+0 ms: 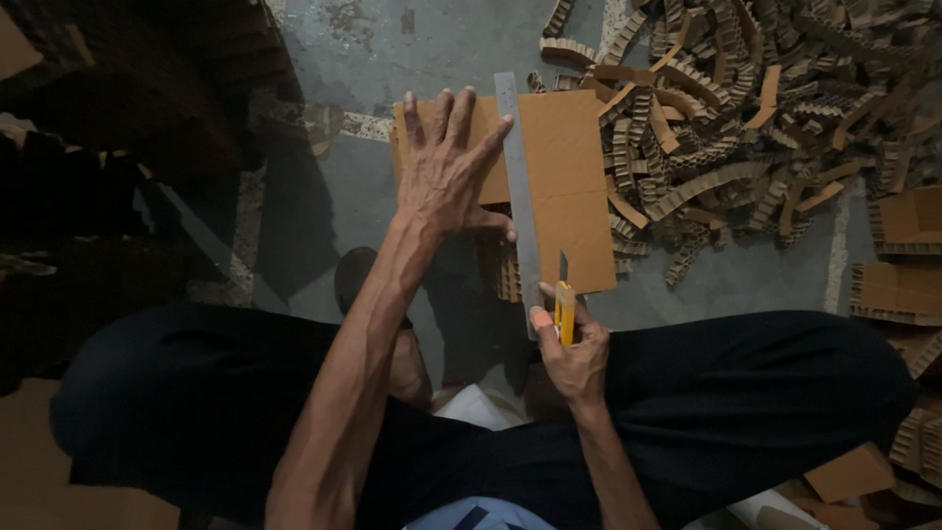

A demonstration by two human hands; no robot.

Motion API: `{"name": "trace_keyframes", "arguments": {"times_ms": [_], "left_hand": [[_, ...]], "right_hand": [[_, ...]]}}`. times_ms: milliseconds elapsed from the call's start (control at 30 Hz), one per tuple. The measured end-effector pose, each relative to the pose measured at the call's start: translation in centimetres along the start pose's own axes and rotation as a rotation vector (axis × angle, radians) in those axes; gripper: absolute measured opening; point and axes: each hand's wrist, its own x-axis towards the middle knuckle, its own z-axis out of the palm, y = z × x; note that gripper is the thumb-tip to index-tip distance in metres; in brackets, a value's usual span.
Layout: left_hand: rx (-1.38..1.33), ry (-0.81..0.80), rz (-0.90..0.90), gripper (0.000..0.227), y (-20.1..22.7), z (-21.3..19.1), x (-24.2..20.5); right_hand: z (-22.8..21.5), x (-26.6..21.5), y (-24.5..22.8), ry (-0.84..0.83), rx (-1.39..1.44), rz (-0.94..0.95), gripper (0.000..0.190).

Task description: The person sits on the floor and uses a metal ruler and a yellow utility knife to cut corrugated cardboard sheets into smaller rectangular pieces. They repeatedly measure, score, and snap the cardboard, then tear away the cut strips and place the finished pieces into a stack.

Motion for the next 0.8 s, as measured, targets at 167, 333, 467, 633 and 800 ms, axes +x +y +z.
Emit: {"name": "trace_keyframes", "arguments": {"times_ms": [167, 333, 467, 633, 800], "left_hand": [[-0.005, 0.002, -0.019, 0.155, 0.15, 0.07, -0.04], [0.005, 0.021, -0.009, 0.155, 0.11, 0.1, -0.04], [0.006, 0.024, -0.006, 0.156, 0.03, 0.07, 0.07], [0.017, 0.012, -0.009, 0.155, 0.07, 0.31, -0.01], [0.014, -0.002, -0.001, 0.156, -0.11, 0.33, 0.09]], "right_hand": [[-0.03, 0.02, 0.13, -0.012, -0.089, 0.011, 0.04], [-0.11, 0.08, 0.63, -0.007, -0.1, -0.041, 0.04], [-0.14, 0.25, 0.75, -0.026, -0.108, -0.02, 0.04], [-0.04, -0.07, 0.45, -0.024, -0.071, 0.023, 0.039], [-0.08, 0.01, -0.03, -0.02, -0.03, 0.039, 0.039]]}}
